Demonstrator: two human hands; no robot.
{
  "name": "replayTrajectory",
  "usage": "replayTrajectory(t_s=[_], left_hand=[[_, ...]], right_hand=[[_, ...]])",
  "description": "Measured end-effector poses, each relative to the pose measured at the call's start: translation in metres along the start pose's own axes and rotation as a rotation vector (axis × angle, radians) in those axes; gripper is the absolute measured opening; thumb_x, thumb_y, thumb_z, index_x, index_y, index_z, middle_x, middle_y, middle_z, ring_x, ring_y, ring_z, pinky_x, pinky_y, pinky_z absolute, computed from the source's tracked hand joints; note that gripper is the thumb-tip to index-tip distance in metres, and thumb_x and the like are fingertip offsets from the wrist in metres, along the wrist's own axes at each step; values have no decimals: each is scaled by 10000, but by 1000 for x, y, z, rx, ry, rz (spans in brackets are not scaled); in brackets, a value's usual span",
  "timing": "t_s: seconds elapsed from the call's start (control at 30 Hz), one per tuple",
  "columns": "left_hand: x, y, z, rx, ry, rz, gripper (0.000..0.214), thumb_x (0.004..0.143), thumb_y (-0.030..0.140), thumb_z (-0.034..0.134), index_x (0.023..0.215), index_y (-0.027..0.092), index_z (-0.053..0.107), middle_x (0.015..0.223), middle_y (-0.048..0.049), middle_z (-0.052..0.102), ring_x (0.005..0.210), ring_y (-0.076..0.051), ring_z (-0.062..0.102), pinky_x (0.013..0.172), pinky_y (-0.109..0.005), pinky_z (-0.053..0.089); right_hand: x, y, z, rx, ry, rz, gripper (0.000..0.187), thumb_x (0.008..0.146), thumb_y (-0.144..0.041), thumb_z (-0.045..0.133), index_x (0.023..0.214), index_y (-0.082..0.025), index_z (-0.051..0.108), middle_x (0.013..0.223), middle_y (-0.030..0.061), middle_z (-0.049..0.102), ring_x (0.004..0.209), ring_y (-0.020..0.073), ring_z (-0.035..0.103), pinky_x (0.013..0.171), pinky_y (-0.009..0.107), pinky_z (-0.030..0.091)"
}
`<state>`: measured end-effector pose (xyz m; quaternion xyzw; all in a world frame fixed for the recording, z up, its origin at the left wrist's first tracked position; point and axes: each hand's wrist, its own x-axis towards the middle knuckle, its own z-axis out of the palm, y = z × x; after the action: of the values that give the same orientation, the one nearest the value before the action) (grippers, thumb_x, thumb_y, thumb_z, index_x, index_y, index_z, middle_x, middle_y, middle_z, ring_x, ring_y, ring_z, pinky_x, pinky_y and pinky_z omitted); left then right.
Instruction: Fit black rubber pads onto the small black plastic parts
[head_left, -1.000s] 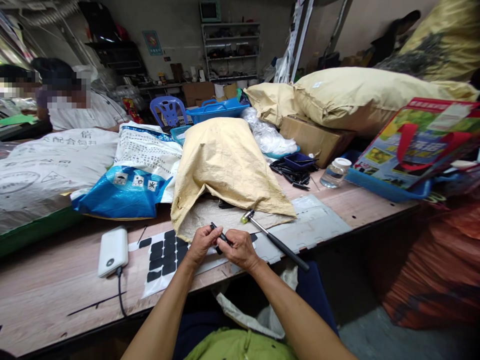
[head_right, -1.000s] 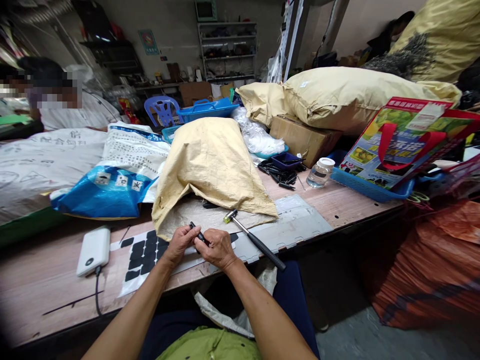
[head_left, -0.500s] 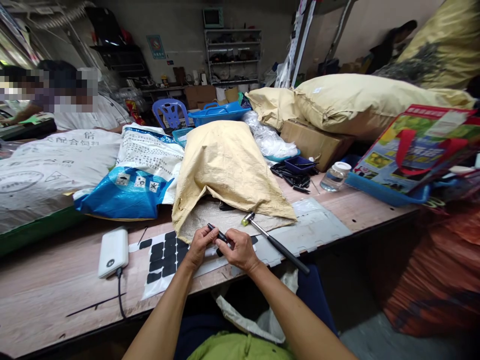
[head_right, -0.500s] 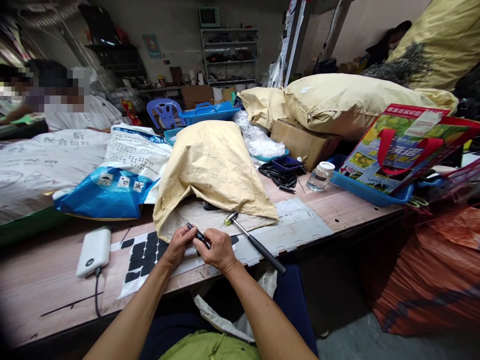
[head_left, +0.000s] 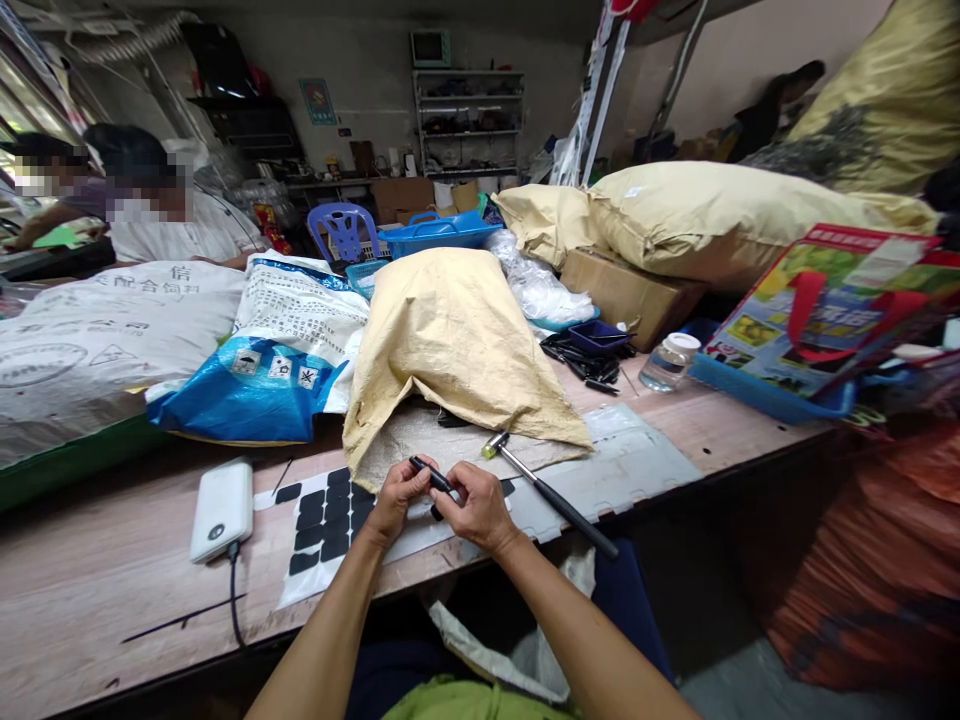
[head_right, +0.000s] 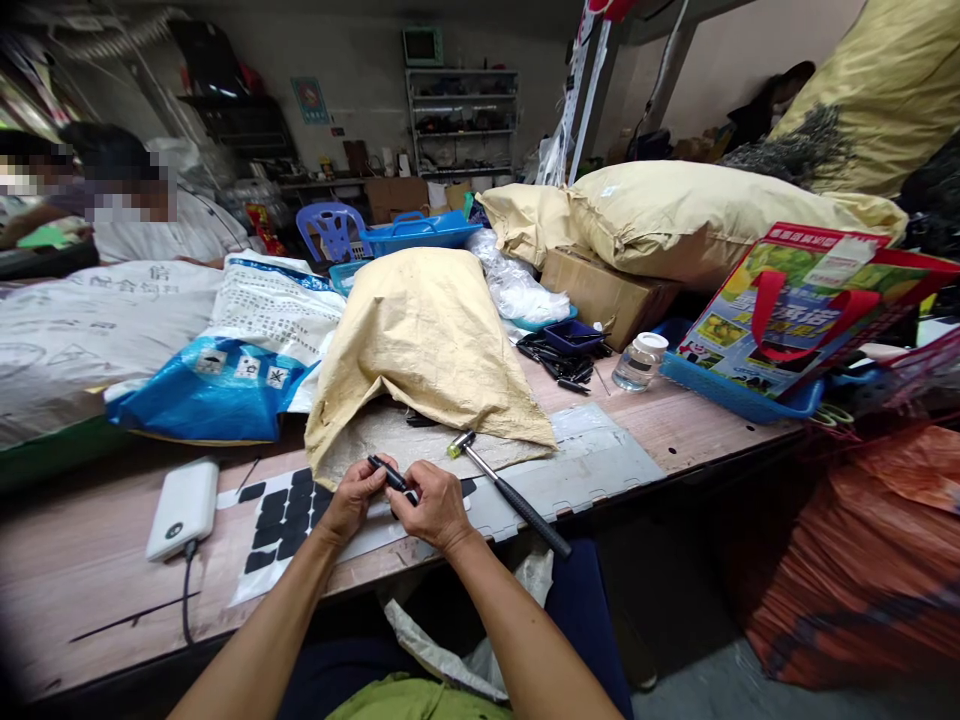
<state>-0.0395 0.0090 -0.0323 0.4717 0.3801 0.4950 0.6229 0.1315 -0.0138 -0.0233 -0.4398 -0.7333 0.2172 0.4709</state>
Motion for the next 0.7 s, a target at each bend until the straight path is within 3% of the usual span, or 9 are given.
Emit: replayTrajectory(t_s=[0.43,0.7], left_hand=[[-2,5,0,-50,5,-48,337,689,358,830,900,130,699,764,-19,626,678,-123,535,649,-221,424],[-2,-2,-2,-15,-60,-18,292,763,336,765,966,140,689,877,-48,647,832,-180,590,780,-280,466]], right_hand=[[3,-6,-4,19,4,62,182,791,-268,647,739,-214,481,664,-58,419,601,113,403,594,242,292],[0,1,-2,-27,-59,41,203,933,-349,571,791,-205,555,717,-16,515,672,139,487,646,259,342]])
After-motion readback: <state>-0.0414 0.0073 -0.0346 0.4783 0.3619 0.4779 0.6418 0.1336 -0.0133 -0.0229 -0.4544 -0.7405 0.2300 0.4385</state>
